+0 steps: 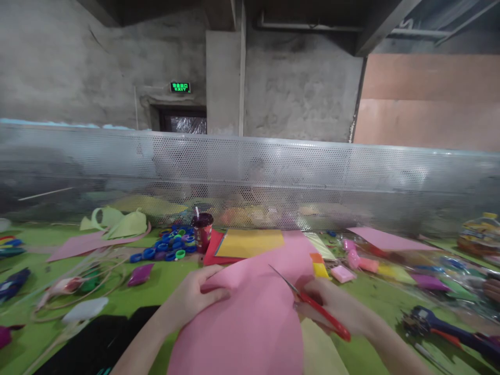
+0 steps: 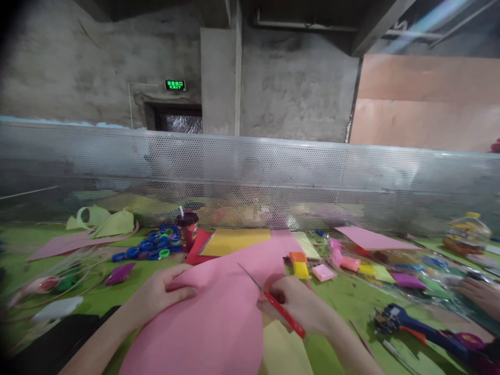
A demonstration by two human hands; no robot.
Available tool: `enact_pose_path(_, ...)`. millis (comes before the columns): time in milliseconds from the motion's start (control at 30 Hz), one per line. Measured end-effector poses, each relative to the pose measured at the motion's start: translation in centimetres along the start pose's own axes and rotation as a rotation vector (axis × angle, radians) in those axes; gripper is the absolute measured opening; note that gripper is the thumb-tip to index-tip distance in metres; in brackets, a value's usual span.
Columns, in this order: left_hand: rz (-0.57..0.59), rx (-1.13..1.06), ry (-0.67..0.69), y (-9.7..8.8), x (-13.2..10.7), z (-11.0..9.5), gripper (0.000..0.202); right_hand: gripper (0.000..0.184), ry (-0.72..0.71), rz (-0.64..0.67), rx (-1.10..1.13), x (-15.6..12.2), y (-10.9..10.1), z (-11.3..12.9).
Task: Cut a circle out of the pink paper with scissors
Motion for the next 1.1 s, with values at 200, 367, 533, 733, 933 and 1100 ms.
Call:
enact_pose_path(200,0.011,-0.017,-0.022,0.3,-0.1,0.2,0.033,0.032,-0.034,0.022,-0.048,0.1,0.3,0.1)
enact_pose_path(367,0.073,0.004,-0.071,0.5,-0.1,0.0,0.032,0.030,-0.123,-0.015,-0.136,0.4,-0.2,0.1)
enact_pose_path(533,0.123,-0.016,-0.082,0.7,-0.1,0.0,0.028,0.025,-0.123,0.032,-0.139,0.1,-0.1,0.3)
enact_pose_path(733,0.169,-0.006,-0.078,1.1,-0.1,0.2,0.027,0.027,-0.131,0.059,-0.134,0.1,0.4,0.7)
enact_pose_path(933,0.179,-0.015,-0.093,1.2,-0.1,0.5,0.030,0.021,-0.159,0.033,-0.151,0.3,0.4,0.7)
enact_pose_path(1100,0.182,-0.029,-0.089,1.2,-0.2,0.4,0.028,0.018,-0.124,0.088,-0.141,0.0,0.5,1.0)
Point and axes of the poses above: each hand's wrist, its own x-axis towards the middle knuckle, its own y-axis out of the palm, z = x × y, the point moved 7 cm from there along x, towards the middle knuckle, and after that the axes turned 10 degrees about z, right-handed, at the moved point
